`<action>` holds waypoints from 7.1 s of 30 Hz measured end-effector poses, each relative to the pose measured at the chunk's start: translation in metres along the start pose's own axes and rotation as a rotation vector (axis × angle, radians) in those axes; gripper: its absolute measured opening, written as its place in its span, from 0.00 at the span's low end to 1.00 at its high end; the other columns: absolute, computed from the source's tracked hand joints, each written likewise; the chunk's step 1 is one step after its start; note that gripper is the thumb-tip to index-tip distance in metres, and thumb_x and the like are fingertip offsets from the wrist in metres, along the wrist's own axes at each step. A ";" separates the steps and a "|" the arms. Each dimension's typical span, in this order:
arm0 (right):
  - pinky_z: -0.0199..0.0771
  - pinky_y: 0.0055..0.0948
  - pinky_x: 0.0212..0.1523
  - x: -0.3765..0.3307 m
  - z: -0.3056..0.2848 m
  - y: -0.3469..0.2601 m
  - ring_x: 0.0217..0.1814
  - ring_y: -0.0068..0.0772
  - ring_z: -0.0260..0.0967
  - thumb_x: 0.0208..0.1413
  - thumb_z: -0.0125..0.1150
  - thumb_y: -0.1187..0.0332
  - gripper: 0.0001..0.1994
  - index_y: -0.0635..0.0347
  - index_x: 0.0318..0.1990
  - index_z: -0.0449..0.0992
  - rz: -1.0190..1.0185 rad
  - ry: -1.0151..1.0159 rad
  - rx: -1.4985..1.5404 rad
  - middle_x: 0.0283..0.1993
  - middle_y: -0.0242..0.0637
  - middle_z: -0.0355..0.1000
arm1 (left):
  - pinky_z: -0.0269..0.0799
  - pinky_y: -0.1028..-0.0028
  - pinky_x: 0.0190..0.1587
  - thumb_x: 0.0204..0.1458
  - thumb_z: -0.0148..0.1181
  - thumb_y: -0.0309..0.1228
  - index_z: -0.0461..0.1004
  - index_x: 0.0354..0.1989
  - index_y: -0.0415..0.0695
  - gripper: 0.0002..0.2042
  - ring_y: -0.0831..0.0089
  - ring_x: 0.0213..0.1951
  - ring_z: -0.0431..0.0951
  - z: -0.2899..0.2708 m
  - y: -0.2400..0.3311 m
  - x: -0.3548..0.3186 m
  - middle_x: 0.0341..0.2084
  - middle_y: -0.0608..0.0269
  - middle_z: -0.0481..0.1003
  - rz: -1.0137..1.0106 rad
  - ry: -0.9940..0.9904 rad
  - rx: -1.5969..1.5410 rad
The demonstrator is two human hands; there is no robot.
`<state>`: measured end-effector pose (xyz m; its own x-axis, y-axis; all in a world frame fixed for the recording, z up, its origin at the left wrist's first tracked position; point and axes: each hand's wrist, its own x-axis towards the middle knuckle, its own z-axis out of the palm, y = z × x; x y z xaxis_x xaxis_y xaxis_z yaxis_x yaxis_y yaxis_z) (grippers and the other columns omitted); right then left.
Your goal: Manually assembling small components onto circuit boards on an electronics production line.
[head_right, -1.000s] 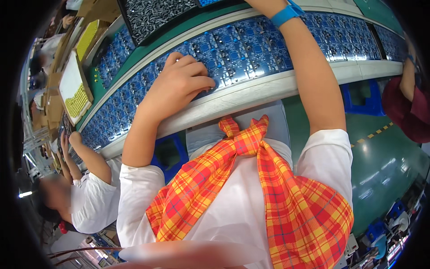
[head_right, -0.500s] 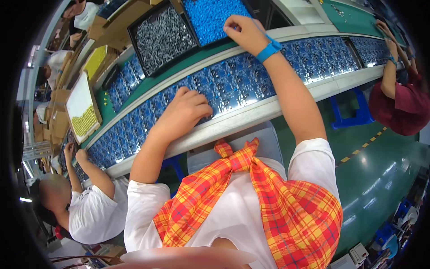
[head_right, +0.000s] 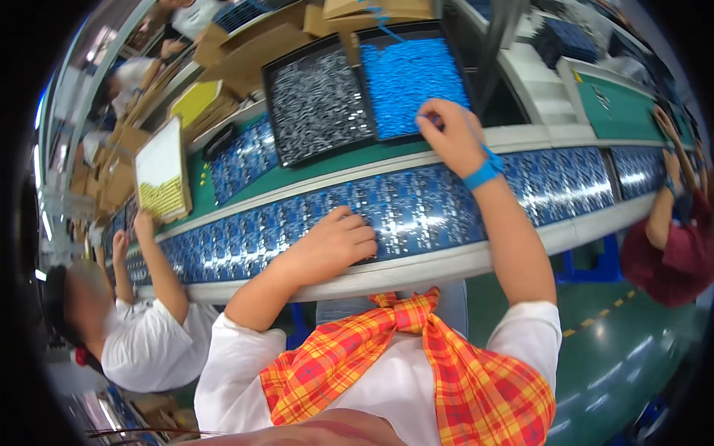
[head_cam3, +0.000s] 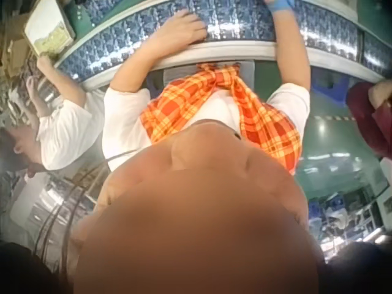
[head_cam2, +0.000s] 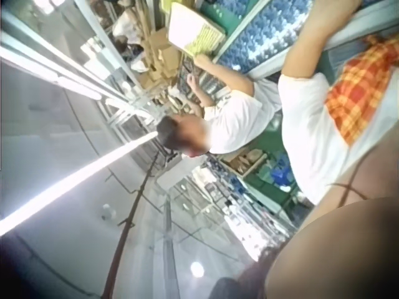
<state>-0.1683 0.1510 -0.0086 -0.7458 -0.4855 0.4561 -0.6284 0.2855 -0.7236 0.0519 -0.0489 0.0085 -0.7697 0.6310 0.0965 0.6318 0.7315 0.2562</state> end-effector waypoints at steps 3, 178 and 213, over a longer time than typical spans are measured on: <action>0.73 0.23 0.40 -0.001 -0.003 0.006 0.36 0.20 0.72 0.60 0.66 0.71 0.06 0.63 0.40 0.80 0.055 -0.011 0.023 0.35 0.32 0.77 | 0.65 0.65 0.53 0.50 0.58 0.29 0.75 0.34 0.48 0.04 0.67 0.44 0.73 0.003 -0.001 0.000 0.35 0.67 0.73 -0.018 0.009 0.018; 0.72 0.24 0.33 -0.016 0.002 -0.021 0.29 0.20 0.72 0.58 0.65 0.71 0.06 0.63 0.40 0.81 0.100 -0.143 -0.008 0.28 0.33 0.75 | 0.68 0.65 0.46 0.51 0.60 0.28 0.77 0.30 0.45 0.02 0.63 0.36 0.76 0.000 0.001 0.004 0.28 0.62 0.75 0.017 0.033 -0.004; 0.71 0.22 0.35 -0.020 0.003 -0.008 0.31 0.20 0.69 0.62 0.64 0.67 0.07 0.59 0.43 0.81 0.016 -0.193 -0.066 0.32 0.31 0.76 | 0.69 0.68 0.40 0.47 0.60 0.30 0.74 0.29 0.47 0.03 0.67 0.34 0.75 0.010 0.006 0.005 0.26 0.65 0.71 0.016 0.058 0.080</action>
<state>-0.1473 0.1564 -0.0132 -0.7037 -0.6278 0.3327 -0.6348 0.3452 -0.6913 0.0525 -0.0389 0.0007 -0.7622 0.6282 0.1561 0.6473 0.7414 0.1768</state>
